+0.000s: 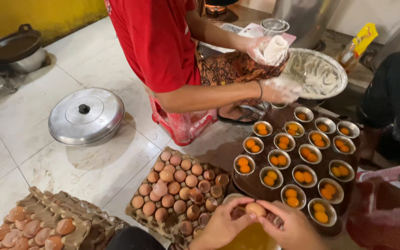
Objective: The person cracks eggs and separates the yolks from the whites. The yolks are placed into small metal cups arranged in a tray, while the egg whites are collected in a plastic container. The person continues this process for multiple eggs.
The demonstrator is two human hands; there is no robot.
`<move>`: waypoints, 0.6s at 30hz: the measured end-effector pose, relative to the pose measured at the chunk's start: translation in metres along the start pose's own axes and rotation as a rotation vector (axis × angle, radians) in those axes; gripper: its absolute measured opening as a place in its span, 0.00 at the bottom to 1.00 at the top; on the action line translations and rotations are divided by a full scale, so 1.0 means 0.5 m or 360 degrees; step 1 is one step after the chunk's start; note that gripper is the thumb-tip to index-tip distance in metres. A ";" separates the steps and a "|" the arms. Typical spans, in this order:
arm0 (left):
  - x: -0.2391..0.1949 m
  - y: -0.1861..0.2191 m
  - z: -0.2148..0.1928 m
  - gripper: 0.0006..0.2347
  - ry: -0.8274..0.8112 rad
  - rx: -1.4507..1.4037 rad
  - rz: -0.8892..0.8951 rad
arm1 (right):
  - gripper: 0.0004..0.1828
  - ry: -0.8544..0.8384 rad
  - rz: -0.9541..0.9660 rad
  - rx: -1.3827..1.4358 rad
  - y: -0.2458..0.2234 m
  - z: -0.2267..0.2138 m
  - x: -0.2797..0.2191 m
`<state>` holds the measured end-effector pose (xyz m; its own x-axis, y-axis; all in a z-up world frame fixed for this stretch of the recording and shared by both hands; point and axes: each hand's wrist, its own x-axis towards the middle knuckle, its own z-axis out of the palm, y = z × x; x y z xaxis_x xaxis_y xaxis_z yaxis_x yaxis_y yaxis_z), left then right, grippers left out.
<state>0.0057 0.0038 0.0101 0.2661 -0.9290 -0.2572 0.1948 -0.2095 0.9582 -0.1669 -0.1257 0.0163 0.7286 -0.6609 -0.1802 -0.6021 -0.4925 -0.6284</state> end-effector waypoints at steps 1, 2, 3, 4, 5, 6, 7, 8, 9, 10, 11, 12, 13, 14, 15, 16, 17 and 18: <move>0.003 -0.006 -0.005 0.17 0.0002 0.0005 0.0009 | 0.24 0.0007 -0.0008 0.0001 0.025 0.026 0.006; 0.007 -0.012 -0.013 0.15 0.0001 0.0162 0.0209 | 0.24 0.0069 -0.0034 0.0050 0.049 0.053 0.015; 0.012 -0.019 -0.020 0.14 0.0002 0.0318 0.0408 | 0.24 0.0130 -0.0061 0.0101 0.074 0.080 0.025; 0.011 -0.003 -0.023 0.14 0.0002 0.0324 0.0396 | 0.24 0.0124 -0.0056 0.0111 0.060 0.079 0.023; 0.010 0.011 -0.025 0.15 -0.0029 0.0304 0.0219 | 0.24 0.0152 0.0014 0.0062 0.047 0.078 0.021; 0.005 0.021 -0.021 0.16 -0.0068 0.0275 0.0028 | 0.23 0.0173 0.0102 0.0012 0.037 0.077 0.008; -0.001 0.015 -0.020 0.16 -0.0078 0.0272 0.0002 | 0.23 0.0158 0.0125 0.0021 0.033 0.075 0.003; 0.003 0.013 -0.018 0.17 -0.0081 0.0209 -0.0003 | 0.23 0.0139 -0.0030 0.0084 0.031 0.066 0.005; 0.004 0.011 -0.017 0.17 -0.0084 0.0147 -0.0007 | 0.24 0.0120 -0.0185 0.0147 0.028 0.056 0.007; 0.008 0.004 -0.016 0.17 -0.0088 0.0143 -0.0013 | 0.24 0.0118 -0.0177 0.0146 0.028 0.054 0.006; 0.011 -0.003 -0.015 0.17 -0.0066 0.0104 -0.0060 | 0.24 0.0081 -0.0084 0.0115 0.027 0.052 0.005; 0.012 -0.008 -0.016 0.18 -0.0037 0.0068 -0.0111 | 0.25 0.0040 0.0004 0.0088 0.024 0.052 0.006; 0.012 -0.014 -0.015 0.18 -0.0034 0.0067 -0.0120 | 0.25 0.0032 0.0007 0.0093 0.029 0.058 0.006; 0.013 -0.019 -0.013 0.17 -0.0023 0.0029 -0.0089 | 0.24 0.0107 -0.0087 0.0102 0.035 0.062 0.007; 0.014 -0.023 -0.011 0.16 -0.0012 -0.0009 -0.0059 | 0.23 0.0182 -0.0180 0.0111 0.039 0.067 0.007; 0.014 -0.021 -0.011 0.16 -0.0014 -0.0008 -0.0058 | 0.23 0.0184 -0.0179 0.0111 0.030 0.065 0.006; 0.014 -0.019 -0.011 0.16 0.0000 0.0051 -0.0079 | 0.22 0.0191 -0.0083 0.0089 0.021 0.063 0.005; 0.011 -0.018 -0.008 0.17 0.0015 0.0104 -0.0103 | 0.22 0.0193 0.0014 0.0065 0.012 0.062 0.002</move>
<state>0.0094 0.0018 -0.0007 0.2638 -0.9100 -0.3197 0.1497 -0.2888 0.9456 -0.1597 -0.1118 -0.0109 0.6768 -0.7300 -0.0947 -0.5929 -0.4644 -0.6578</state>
